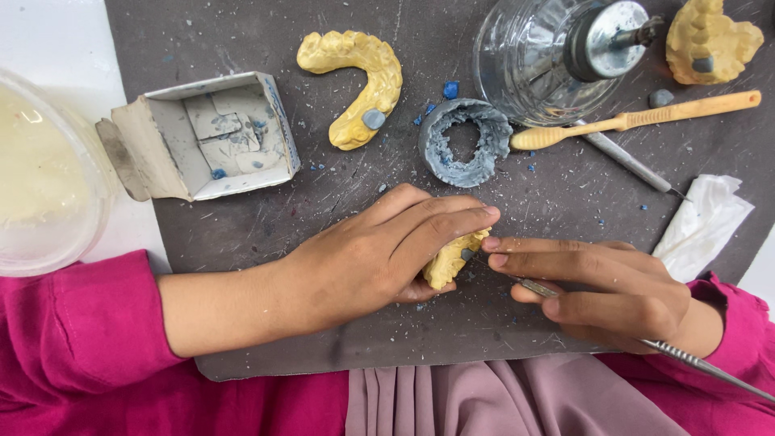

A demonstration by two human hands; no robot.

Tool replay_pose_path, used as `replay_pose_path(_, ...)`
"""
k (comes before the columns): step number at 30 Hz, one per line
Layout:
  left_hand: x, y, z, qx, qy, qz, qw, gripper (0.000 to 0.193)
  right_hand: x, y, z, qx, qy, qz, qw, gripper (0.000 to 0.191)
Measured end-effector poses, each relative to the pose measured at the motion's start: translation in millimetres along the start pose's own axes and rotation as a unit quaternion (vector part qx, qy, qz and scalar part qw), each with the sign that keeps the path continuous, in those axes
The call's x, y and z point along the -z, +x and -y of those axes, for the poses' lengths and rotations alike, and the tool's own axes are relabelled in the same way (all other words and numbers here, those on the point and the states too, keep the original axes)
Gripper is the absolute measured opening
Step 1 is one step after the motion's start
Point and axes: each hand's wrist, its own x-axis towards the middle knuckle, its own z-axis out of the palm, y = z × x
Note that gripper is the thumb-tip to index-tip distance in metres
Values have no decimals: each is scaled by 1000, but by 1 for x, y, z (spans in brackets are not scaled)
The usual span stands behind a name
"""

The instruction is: The person holds a yellow dental impression model on a bench and uses a metal probe to pick and scrape small blue wax pieces off the teeth, occasionally repositioning the model and brushing it with a toothbrush.

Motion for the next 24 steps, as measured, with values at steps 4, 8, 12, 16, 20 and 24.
replay_pose_path(4, 1, -1, 0, 5, -8, 5, 1000, 92, 2, 1, 0, -2, -8, 23, 1000, 19)
replay_pose_path(8, 1, -1, 0, 3, -10, 7, 1000, 91, 4, 1, 1, -11, 1, 39, 999, 13)
replay_pose_path(12, 0, -1, 1, 4, -11, 7, 1000, 90, 5, 1, 2, -21, 3, 51, 998, 10)
replay_pose_path(16, -1, -1, 1, 4, -10, 4, 1000, 89, 6, 2, 1, -31, 9, 62, 998, 10)
replay_pose_path(20, -1, -1, 1, 2, -5, 3, 1000, 90, 5, 1, 1, -34, 11, 37, 999, 14)
replay_pose_path(24, 0, -1, 2, -1, -2, 7, 1000, 92, 5, 0, 2, -40, 14, 26, 999, 16)
